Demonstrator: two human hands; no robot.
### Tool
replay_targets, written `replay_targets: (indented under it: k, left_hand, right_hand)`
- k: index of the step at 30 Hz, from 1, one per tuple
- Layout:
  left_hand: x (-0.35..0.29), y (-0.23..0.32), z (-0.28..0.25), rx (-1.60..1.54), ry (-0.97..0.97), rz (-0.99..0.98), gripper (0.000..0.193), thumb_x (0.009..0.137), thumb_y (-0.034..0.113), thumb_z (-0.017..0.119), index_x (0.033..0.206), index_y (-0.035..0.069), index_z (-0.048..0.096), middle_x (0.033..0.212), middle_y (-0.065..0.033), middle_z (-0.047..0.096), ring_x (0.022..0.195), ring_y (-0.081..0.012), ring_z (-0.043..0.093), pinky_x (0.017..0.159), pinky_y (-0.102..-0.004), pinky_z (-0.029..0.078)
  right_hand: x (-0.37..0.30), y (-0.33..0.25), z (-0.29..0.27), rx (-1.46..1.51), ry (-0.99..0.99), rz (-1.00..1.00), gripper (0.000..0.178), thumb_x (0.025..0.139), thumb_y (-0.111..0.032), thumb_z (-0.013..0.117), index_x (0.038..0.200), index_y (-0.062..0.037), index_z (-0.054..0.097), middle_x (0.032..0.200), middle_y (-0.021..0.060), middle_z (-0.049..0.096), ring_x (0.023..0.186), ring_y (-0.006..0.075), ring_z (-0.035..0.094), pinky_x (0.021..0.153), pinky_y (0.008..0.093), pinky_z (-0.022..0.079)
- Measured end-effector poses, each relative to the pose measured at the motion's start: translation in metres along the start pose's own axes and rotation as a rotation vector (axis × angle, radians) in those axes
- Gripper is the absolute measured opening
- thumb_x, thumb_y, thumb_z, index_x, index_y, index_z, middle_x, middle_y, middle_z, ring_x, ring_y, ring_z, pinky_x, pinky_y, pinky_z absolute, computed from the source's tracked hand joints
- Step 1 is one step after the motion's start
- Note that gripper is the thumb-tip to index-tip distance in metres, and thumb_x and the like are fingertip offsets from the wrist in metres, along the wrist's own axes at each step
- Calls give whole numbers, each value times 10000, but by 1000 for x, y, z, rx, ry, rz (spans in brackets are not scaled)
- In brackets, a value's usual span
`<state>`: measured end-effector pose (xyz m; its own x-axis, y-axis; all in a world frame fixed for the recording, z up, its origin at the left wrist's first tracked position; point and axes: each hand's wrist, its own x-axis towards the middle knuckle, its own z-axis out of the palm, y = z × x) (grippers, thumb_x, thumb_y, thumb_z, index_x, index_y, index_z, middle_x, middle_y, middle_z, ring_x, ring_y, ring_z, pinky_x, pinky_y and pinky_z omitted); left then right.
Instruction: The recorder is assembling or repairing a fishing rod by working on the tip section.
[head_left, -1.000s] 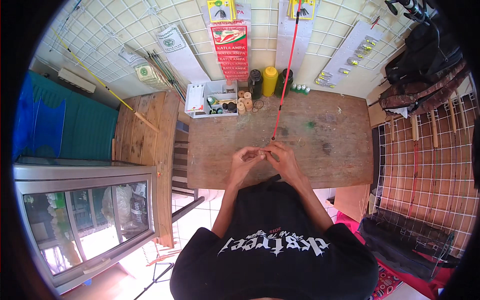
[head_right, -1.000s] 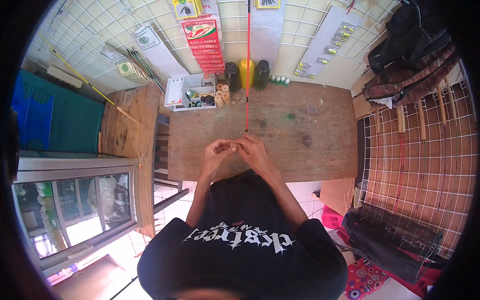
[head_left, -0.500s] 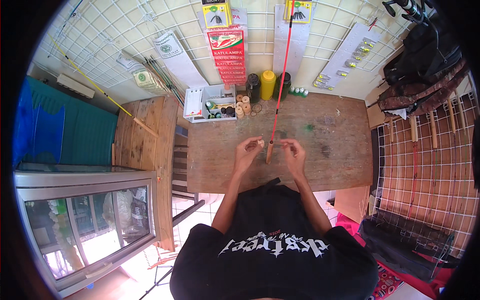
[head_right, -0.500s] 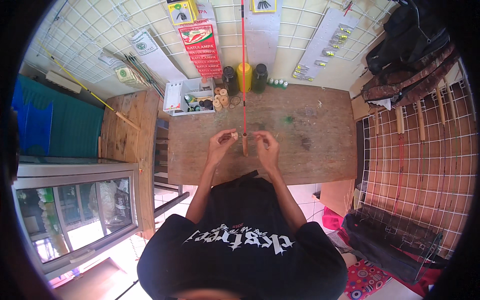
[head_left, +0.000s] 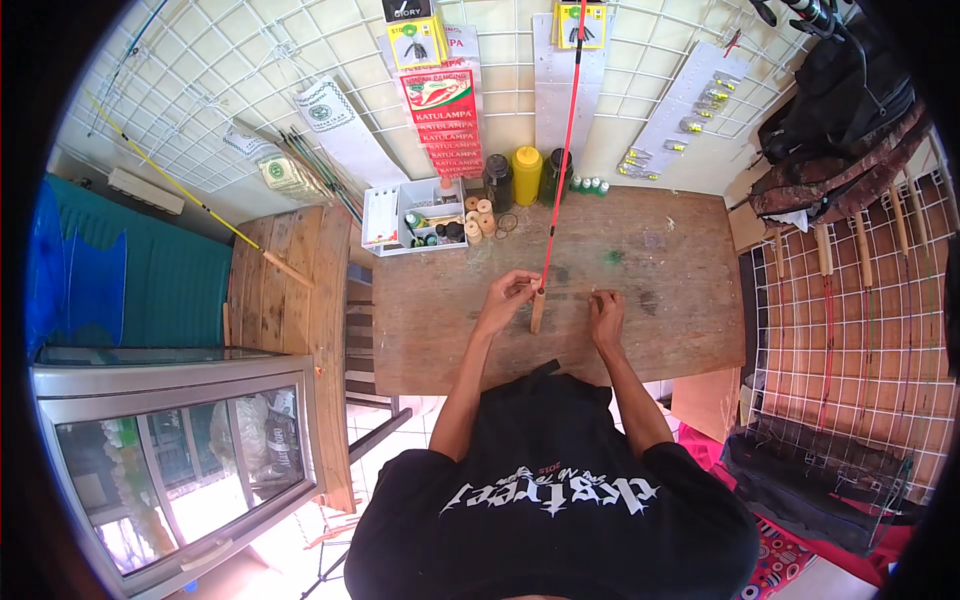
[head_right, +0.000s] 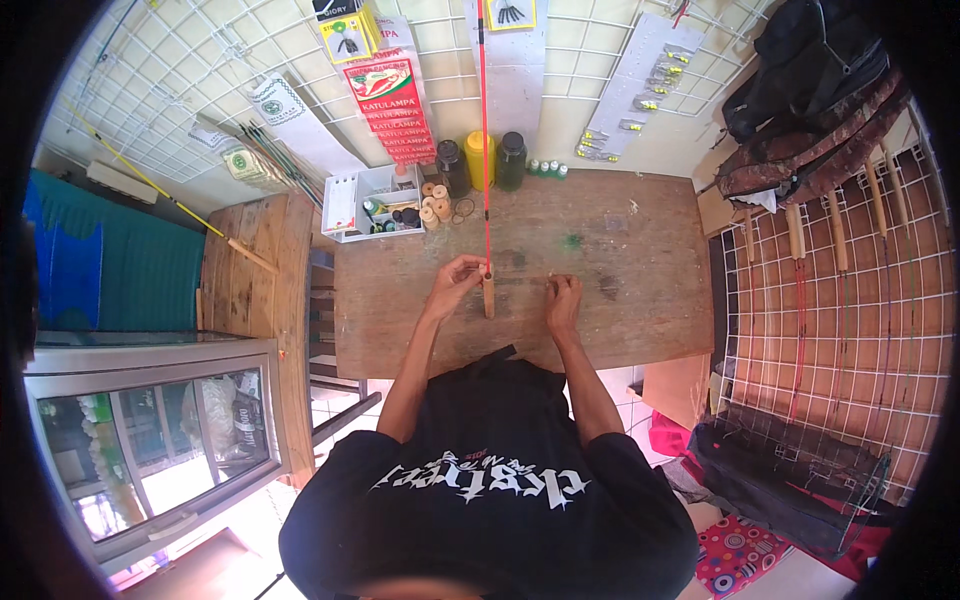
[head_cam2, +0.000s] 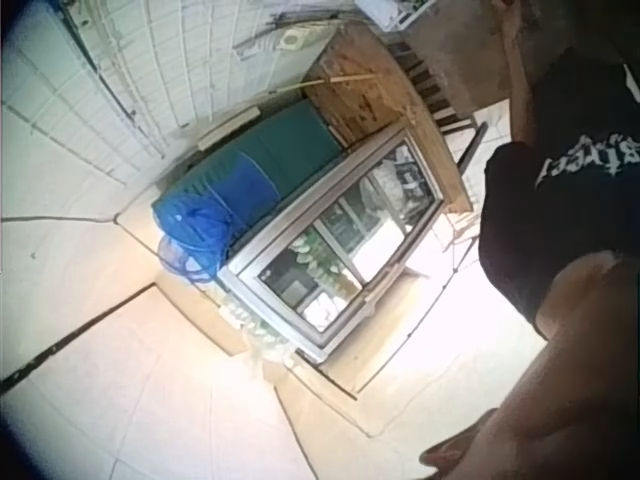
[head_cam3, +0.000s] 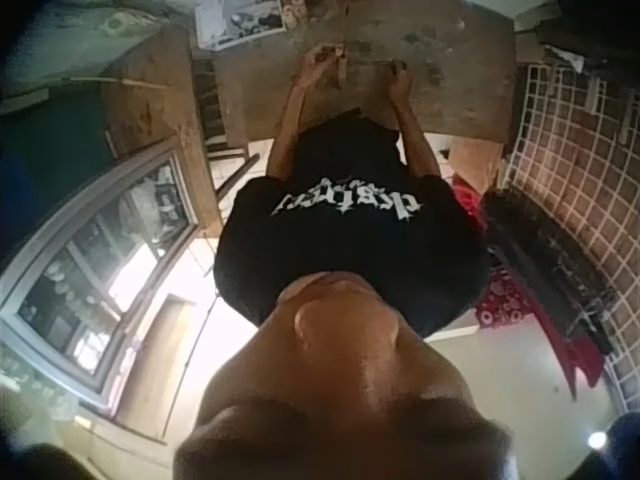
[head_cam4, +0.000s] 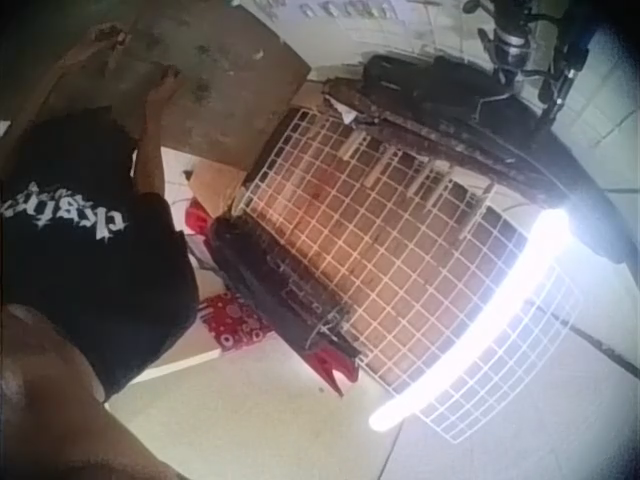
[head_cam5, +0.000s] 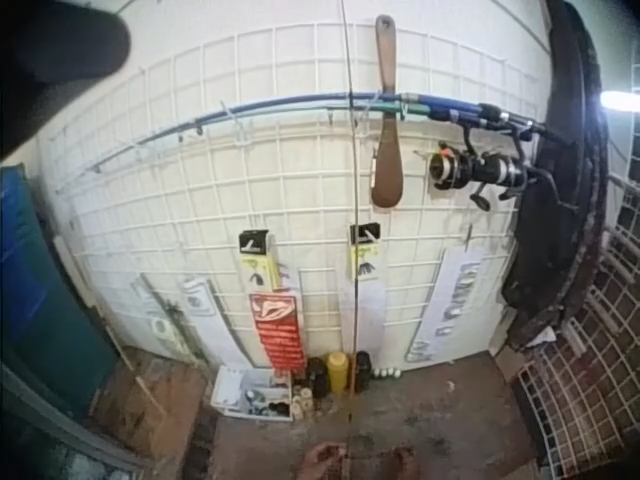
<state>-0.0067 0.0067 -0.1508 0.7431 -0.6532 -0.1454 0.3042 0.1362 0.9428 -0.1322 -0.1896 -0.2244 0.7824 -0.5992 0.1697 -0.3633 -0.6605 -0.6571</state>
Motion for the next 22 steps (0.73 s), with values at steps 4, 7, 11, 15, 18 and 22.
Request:
replay_targets:
  k: [4, 7, 11, 15, 18, 22]
  left_hand:
    - [1, -2, 1, -26, -11, -22, 219, 881, 101, 618, 1083, 24, 585, 960, -46, 626, 895, -121, 584, 787, -267, 473]
    - [-2, -5, 0, -60, -4, -16, 280, 835, 84, 669, 1091, 19, 579, 963, -56, 624, 892, -120, 585, 790, -261, 476]
    - [-5, -9, -3, -66, -32, 19, 445, 710, 17, 771, 1109, 20, 574, 962, -53, 614, 873, -110, 585, 785, -245, 482]
    - [-1, -6, 3, 6, -18, 26, 460, 695, -4, 776, 1109, 20, 576, 952, -45, 614, 822, -104, 588, 740, -230, 487]
    - [-2, -9, -2, 23, -21, 45, 453, 701, 2, 775, 1109, 20, 577, 946, -45, 616, 821, -102, 589, 732, -225, 486]
    - [-4, -5, -1, 47, -16, 50, 457, 703, 7, 775, 1114, 25, 576, 952, -45, 614, 827, -100, 588, 734, -227, 487]
  right_hand:
    - [-1, 2, -1, -58, -21, -14, 119, 780, -36, 624, 897, -16, 614, 980, 176, 556, 966, 351, 506, 841, 424, 416]
    - [1, -7, -4, -113, 7, -9, 67, 788, -51, 624, 846, -20, 612, 899, 157, 589, 918, 355, 528, 848, 419, 410]
    - [5, -24, -10, 130, -138, 32, 49, 809, -51, 616, 830, -13, 592, 817, 149, 642, 789, 303, 603, 782, 358, 451]
    - [8, -19, 1, 760, -358, 206, 44, 850, -69, 600, 874, -33, 606, 948, 128, 677, 804, 192, 650, 741, 291, 498]
    - [14, -39, -5, 1135, -556, 457, 69, 879, -85, 583, 934, -49, 606, 1034, 110, 663, 805, 164, 644, 736, 277, 502]
    - [24, -58, -23, 1350, -620, 612, 190, 885, -121, 595, 1063, -56, 609, 1147, 125, 625, 817, 190, 644, 752, 266, 498]
